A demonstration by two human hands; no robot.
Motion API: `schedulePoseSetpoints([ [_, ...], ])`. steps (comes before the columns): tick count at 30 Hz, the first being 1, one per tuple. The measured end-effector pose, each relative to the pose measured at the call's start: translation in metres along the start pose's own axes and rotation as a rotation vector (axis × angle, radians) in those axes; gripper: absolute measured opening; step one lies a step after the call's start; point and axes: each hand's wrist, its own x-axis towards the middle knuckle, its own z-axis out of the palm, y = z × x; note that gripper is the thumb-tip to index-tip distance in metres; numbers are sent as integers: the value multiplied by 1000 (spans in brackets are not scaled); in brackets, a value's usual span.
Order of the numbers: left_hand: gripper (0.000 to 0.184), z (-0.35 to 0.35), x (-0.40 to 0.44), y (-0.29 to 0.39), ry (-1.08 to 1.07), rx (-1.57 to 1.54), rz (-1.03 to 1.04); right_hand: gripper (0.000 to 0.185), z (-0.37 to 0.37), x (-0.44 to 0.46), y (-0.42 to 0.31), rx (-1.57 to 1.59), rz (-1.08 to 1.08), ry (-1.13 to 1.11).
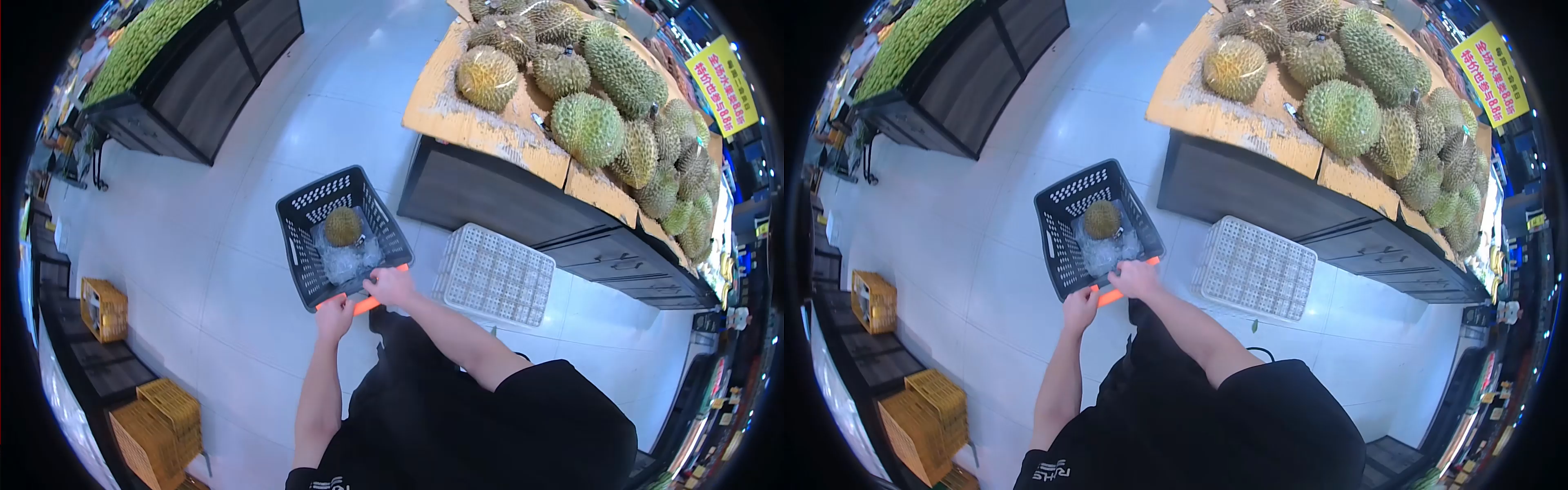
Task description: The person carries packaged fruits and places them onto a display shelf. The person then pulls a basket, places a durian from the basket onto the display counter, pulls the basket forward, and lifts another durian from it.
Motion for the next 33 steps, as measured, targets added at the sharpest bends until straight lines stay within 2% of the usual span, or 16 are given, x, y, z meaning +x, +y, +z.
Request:
schedulePoseSetpoints([
  [19,25,-84,192,-19,-113,-47,80,44,-73,140,-84,144,102,15],
  [24,26,-124,251,1,-176,69,113,45,-78,199,-97,177,157,84],
  [28,29,-140,304,-5,-189,35,187,43,-97,235,-117,188,188,165],
  [33,33,-160,367,-1,-256,109,268,43,-114,285,-126,210,252,157],
])
